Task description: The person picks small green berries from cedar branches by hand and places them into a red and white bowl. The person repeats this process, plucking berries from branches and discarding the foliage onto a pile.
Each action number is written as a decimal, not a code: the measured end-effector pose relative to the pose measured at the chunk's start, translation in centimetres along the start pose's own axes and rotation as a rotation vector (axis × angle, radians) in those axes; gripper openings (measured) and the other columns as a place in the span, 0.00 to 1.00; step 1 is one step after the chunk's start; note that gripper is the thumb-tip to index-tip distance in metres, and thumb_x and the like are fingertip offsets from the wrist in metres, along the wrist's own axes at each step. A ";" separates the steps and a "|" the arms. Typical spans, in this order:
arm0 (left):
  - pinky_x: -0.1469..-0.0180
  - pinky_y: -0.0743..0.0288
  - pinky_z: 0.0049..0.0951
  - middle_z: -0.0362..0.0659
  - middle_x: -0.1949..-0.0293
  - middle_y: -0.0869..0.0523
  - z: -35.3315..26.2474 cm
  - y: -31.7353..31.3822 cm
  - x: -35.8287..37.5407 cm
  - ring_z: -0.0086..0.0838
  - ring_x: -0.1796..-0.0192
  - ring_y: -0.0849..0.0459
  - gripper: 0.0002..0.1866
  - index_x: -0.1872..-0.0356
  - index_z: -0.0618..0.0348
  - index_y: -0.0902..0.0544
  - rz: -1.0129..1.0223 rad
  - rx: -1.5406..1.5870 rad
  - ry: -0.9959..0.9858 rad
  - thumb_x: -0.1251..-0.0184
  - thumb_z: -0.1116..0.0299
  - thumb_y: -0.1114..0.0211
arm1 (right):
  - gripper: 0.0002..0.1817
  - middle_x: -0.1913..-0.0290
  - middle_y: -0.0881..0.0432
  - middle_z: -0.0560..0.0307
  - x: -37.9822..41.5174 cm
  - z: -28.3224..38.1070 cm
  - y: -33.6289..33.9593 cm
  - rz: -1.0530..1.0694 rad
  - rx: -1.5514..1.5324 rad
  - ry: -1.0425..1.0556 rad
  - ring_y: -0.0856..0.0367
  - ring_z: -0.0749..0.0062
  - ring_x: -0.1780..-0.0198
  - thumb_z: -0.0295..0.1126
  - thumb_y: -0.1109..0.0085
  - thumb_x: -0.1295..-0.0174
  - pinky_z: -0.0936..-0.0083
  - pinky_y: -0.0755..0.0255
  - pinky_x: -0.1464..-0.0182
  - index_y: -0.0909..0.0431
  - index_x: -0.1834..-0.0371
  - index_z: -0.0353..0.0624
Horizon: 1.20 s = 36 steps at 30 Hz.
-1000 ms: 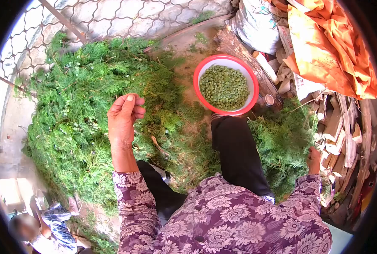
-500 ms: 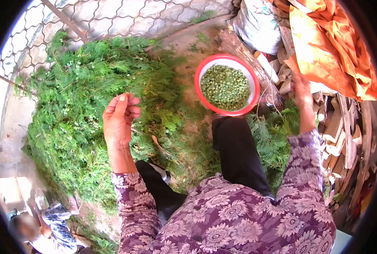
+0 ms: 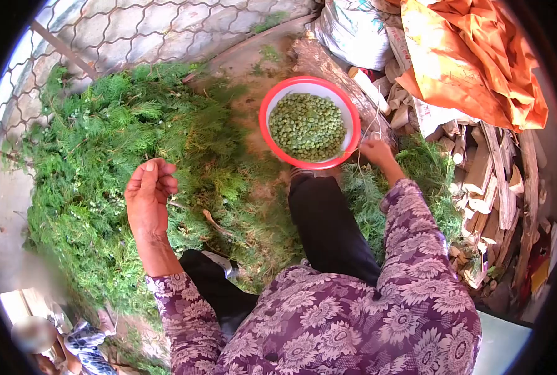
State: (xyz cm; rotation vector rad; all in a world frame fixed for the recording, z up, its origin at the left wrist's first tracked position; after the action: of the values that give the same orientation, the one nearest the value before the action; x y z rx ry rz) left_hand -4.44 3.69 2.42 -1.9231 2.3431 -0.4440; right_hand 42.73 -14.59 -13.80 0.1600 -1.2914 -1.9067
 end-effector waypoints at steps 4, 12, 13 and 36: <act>0.73 0.28 0.19 0.42 0.71 0.17 0.4 -0.8 -0.2 0.19 0.76 0.23 0.09 0.64 0.62 0.21 -0.011 -0.027 0.026 0.38 0.66 0.42 | 0.24 0.66 0.18 0.48 -0.3 -3.2 -5.6 0.115 0.206 0.163 0.20 0.60 0.62 0.50 0.42 0.53 0.70 0.28 0.56 0.21 0.60 0.42; 0.72 0.28 0.21 0.43 0.70 0.17 0.8 -0.7 -0.9 0.22 0.74 0.22 0.10 0.63 0.62 0.21 -0.003 -0.047 0.043 0.37 0.65 0.43 | 0.16 0.60 0.20 0.47 1.4 -4.7 -6.9 -0.086 0.342 0.217 0.22 0.53 0.56 0.34 0.43 0.55 0.64 0.30 0.51 0.21 0.62 0.40; 0.72 0.28 0.21 0.43 0.70 0.17 0.8 -0.7 -1.0 0.22 0.74 0.22 0.10 0.63 0.62 0.21 -0.011 -0.043 0.042 0.37 0.65 0.43 | 0.16 0.60 0.20 0.47 1.7 -5.2 -6.2 -0.084 0.346 0.224 0.22 0.53 0.56 0.34 0.43 0.55 0.64 0.30 0.51 0.21 0.62 0.40; 0.74 0.28 0.20 0.44 0.71 0.17 -0.8 1.6 0.7 0.22 0.76 0.22 0.10 0.64 0.63 0.21 0.002 0.055 -0.044 0.36 0.66 0.43 | 0.16 0.74 0.22 0.38 16.1 -19.9 17.2 -0.374 0.633 -0.139 0.23 0.46 0.69 0.40 0.47 0.56 0.58 0.29 0.62 0.21 0.77 0.35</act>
State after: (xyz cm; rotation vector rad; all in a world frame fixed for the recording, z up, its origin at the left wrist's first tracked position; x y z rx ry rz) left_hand -6.33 3.38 2.82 -1.8862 2.2818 -0.4559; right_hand 51.56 -42.41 -3.82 0.6375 -2.0459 -1.7570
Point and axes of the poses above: each hand's wrist, its own x-axis away from the middle knuckle, its own y-axis out of the back of the hand, z = x × y, the point moved 2 cm from there along -x, towards the middle knuckle
